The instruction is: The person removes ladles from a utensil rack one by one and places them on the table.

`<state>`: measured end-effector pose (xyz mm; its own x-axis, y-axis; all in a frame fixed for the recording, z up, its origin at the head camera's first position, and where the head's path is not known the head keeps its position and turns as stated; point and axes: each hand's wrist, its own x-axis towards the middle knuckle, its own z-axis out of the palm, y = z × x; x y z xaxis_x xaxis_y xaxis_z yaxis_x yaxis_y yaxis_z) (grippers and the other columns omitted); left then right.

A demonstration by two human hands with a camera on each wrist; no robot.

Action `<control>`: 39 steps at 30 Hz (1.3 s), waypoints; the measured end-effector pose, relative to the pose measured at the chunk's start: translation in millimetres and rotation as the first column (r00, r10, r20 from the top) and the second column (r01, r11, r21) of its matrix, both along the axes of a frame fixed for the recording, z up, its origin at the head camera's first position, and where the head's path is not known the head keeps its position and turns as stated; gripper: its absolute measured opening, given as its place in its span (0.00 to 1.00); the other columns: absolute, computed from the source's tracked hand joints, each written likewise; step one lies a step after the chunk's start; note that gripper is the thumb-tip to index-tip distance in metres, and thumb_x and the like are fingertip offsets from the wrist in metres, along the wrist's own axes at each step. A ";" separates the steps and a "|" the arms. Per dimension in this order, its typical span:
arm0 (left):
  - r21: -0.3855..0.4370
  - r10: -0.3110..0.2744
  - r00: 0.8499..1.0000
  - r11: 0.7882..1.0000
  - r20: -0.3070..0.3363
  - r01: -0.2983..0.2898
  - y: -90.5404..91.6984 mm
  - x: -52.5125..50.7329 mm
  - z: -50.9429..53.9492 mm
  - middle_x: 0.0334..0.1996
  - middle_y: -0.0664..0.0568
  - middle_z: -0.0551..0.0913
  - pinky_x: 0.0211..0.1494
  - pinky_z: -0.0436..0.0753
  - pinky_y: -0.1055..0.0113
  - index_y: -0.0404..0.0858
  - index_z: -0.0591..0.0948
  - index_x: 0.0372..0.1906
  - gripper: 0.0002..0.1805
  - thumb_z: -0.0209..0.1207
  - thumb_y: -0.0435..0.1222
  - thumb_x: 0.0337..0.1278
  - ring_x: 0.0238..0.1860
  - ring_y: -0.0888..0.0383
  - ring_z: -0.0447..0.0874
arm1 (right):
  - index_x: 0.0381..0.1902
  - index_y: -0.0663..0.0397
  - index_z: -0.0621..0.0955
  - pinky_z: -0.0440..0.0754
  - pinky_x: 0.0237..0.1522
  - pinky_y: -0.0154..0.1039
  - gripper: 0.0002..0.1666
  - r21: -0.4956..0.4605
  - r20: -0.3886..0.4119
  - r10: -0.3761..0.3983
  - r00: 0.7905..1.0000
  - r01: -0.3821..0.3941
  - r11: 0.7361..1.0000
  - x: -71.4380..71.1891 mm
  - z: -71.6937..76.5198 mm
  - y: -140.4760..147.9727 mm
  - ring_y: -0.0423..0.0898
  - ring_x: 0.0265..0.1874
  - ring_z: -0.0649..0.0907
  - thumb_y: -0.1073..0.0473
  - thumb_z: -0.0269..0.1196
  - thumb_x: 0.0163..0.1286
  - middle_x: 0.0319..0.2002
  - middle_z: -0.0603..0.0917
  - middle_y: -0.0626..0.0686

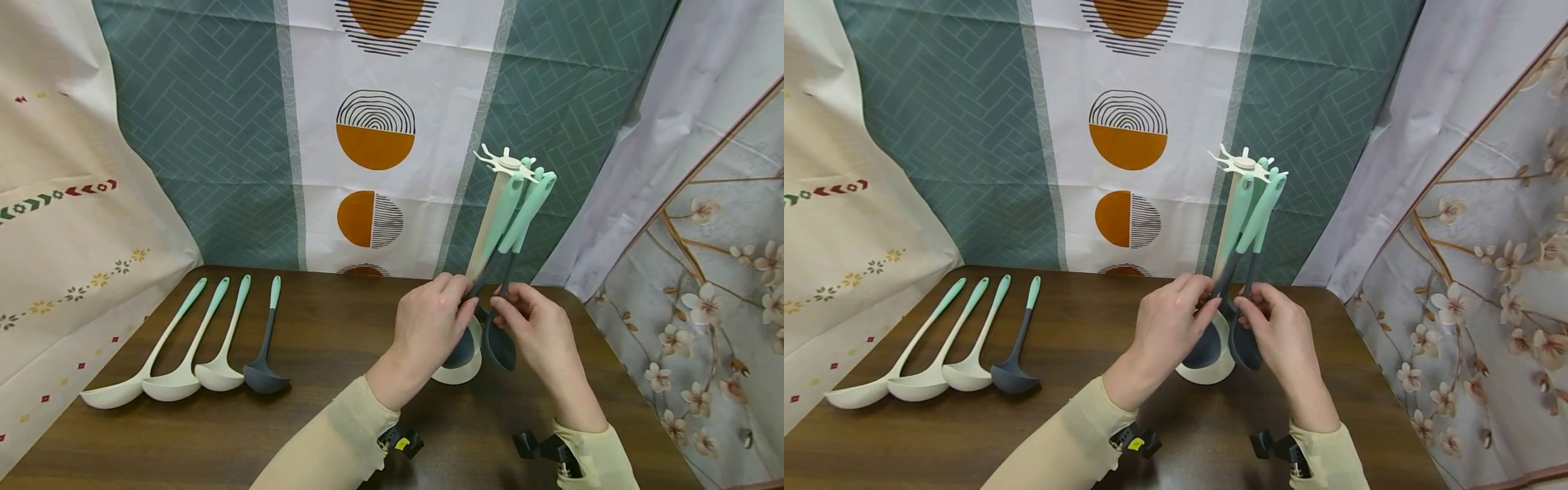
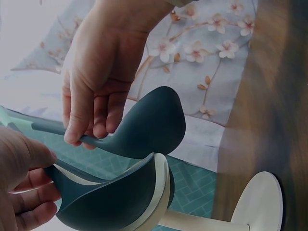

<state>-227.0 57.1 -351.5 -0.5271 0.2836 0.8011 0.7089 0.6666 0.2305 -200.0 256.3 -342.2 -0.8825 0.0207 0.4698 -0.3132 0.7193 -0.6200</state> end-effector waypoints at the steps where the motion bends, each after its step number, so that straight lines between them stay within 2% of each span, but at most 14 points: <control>1: 0.000 -0.002 1.000 1.000 0.000 0.002 -0.1 0.3 0.2 0.35 0.56 0.87 0.30 0.80 0.72 0.42 0.88 0.47 0.10 0.76 0.41 0.69 0.29 0.60 0.85 | 0.46 0.53 0.87 0.84 0.38 0.32 0.06 0.000 -0.001 -0.001 1.000 0.001 1.000 -0.1 0.0 0.2 0.43 0.33 0.91 0.56 0.70 0.81 0.33 0.92 0.48; 21: 0.003 -0.031 1.000 1.000 0.004 0.031 -0.5 7.1 6.2 0.37 0.54 0.88 0.33 0.83 0.72 0.41 0.89 0.49 0.12 0.76 0.41 0.69 0.31 0.60 0.86 | 0.47 0.52 0.87 0.85 0.39 0.32 0.06 0.006 0.009 -0.011 1.000 0.011 1.000 -0.4 0.4 2.7 0.44 0.34 0.91 0.56 0.69 0.82 0.34 0.92 0.49; 32: 0.027 -0.037 0.998 0.999 -0.042 0.038 -1.6 10.0 8.9 0.36 0.54 0.87 0.32 0.83 0.69 0.41 0.89 0.48 0.10 0.76 0.40 0.69 0.29 0.60 0.85 | 0.45 0.52 0.86 0.85 0.38 0.32 0.06 0.000 0.018 -0.016 1.000 0.016 1.000 -0.2 1.6 2.8 0.45 0.34 0.91 0.55 0.69 0.82 0.34 0.92 0.49; 39: 0.040 -0.049 0.998 0.998 -0.027 0.050 -4.1 11.1 10.0 0.36 0.54 0.87 0.32 0.83 0.70 0.41 0.88 0.47 0.09 0.74 0.41 0.71 0.29 0.60 0.84 | 0.44 0.52 0.86 0.84 0.39 0.31 0.06 0.000 0.007 -0.014 1.000 0.014 1.000 -1.3 0.2 2.7 0.44 0.34 0.91 0.55 0.70 0.82 0.33 0.92 0.48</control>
